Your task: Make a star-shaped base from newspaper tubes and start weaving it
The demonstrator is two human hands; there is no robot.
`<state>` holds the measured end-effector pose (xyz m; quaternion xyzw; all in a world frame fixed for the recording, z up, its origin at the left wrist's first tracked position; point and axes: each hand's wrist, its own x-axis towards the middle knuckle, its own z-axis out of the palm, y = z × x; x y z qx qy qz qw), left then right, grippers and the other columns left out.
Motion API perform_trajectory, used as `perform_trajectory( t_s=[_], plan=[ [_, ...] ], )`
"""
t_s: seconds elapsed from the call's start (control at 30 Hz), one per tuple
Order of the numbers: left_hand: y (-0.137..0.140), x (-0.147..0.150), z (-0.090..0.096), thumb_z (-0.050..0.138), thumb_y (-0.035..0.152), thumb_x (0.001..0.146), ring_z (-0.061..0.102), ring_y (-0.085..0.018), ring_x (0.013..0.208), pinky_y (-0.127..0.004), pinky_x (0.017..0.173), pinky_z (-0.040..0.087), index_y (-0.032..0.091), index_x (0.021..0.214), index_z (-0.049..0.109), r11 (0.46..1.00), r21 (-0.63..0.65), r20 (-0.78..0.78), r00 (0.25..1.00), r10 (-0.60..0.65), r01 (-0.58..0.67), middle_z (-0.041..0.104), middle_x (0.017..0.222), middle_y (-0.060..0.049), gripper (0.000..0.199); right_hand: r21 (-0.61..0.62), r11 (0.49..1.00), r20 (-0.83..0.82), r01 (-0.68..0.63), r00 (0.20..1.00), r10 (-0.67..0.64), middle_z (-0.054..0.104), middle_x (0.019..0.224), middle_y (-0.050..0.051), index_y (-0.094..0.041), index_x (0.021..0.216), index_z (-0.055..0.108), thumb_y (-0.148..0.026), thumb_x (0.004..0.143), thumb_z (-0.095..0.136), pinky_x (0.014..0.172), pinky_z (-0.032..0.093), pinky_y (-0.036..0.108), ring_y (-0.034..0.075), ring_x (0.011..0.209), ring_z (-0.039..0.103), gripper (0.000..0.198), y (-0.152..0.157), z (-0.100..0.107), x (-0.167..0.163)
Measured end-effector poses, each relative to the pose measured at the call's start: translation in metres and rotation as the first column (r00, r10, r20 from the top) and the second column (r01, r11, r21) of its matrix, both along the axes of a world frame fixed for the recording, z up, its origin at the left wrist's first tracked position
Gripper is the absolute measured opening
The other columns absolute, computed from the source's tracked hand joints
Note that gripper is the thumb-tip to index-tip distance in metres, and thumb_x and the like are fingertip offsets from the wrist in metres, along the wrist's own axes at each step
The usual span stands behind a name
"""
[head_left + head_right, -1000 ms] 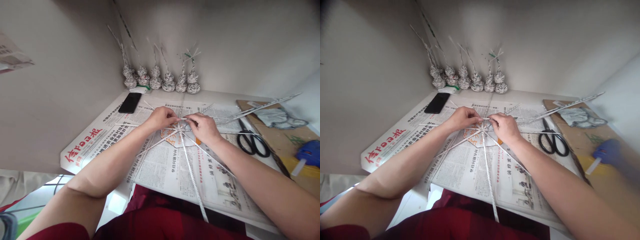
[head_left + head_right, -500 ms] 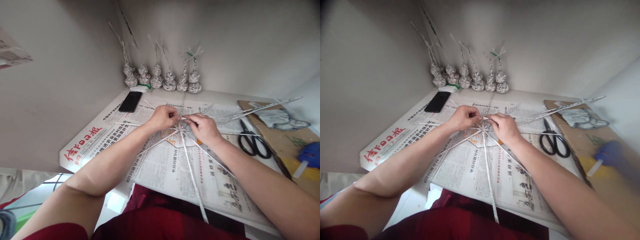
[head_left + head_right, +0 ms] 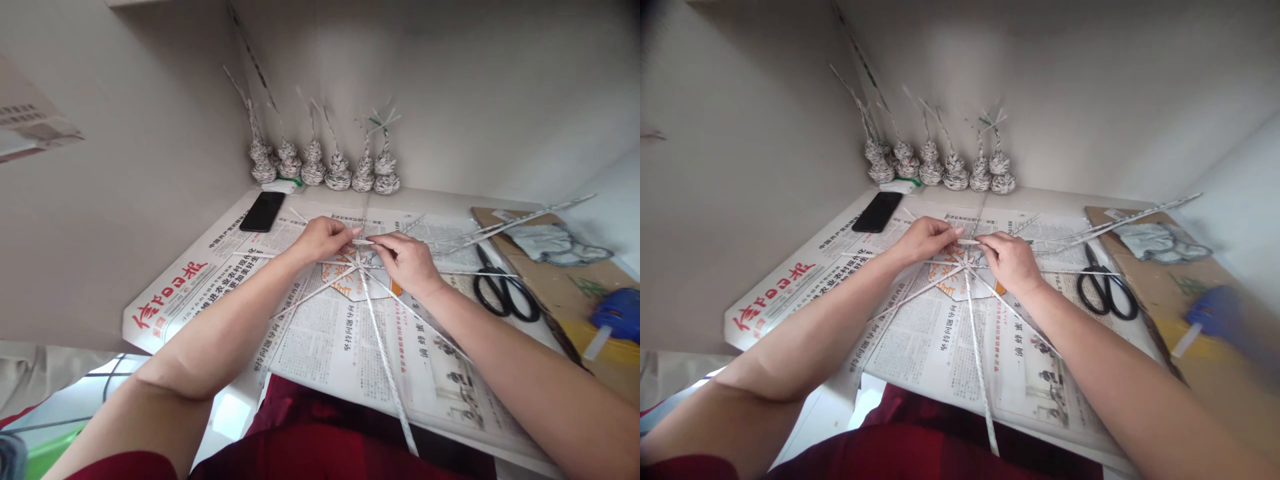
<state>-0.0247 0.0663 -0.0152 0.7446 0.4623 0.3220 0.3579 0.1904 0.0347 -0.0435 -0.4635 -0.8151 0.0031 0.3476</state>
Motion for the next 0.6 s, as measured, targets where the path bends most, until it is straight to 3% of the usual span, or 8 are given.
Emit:
perform_trajectory(
  t_s=[0.27, 0.47, 0.6],
  plan=[
    [-0.0018, 0.0035, -0.0029, 0.064, 0.040, 0.079, 0.038, -0.009, 0.054, -0.023, 0.054, 0.029, 0.015, 0.060, 0.061, 0.982, 0.190, -0.093, 0.995, 0.020, -0.002, 0.048, 0.052, 0.005, 0.032, -0.019, 0.999, 0.069, -0.042, 0.997, 0.044, 0.074, 0.097, 0.009, -0.020, 0.114, 0.073, -0.027, 0.097, 0.051, 0.081, 0.051, 0.035, 0.024, 0.089, 0.069, 0.028, -0.0003, 0.0017, -0.0022],
    [-0.0017, 0.0031, -0.0029, 0.060, 0.048, 0.083, 0.057, -0.012, 0.057, -0.024, 0.060, 0.043, 0.014, 0.069, 0.069, 0.997, 0.019, 0.004, 0.997, -0.076, 0.076, 0.065, 0.060, -0.001, 0.038, -0.020, 1.000, 0.097, 0.014, 0.995, -0.012, 0.073, 0.099, 0.010, -0.018, 0.109, 0.073, -0.022, 0.095, 0.051, 0.084, 0.049, 0.037, 0.027, 0.093, 0.064, 0.027, 0.0015, -0.0009, 0.0016],
    [-0.0007, -0.0047, 0.0034, 0.054, 0.056, 0.086, 0.058, -0.013, 0.052, -0.025, 0.056, 0.045, 0.013, 0.066, 0.070, 0.997, -0.054, -0.006, 0.998, -0.060, 0.059, 0.065, 0.057, -0.004, 0.049, -0.007, 0.999, 0.155, 0.039, 0.987, -0.038, 0.074, 0.097, 0.010, -0.017, 0.104, 0.074, -0.017, 0.092, 0.053, 0.086, 0.047, 0.040, 0.029, 0.093, 0.061, 0.025, 0.0054, -0.0006, 0.0027]
  ],
)
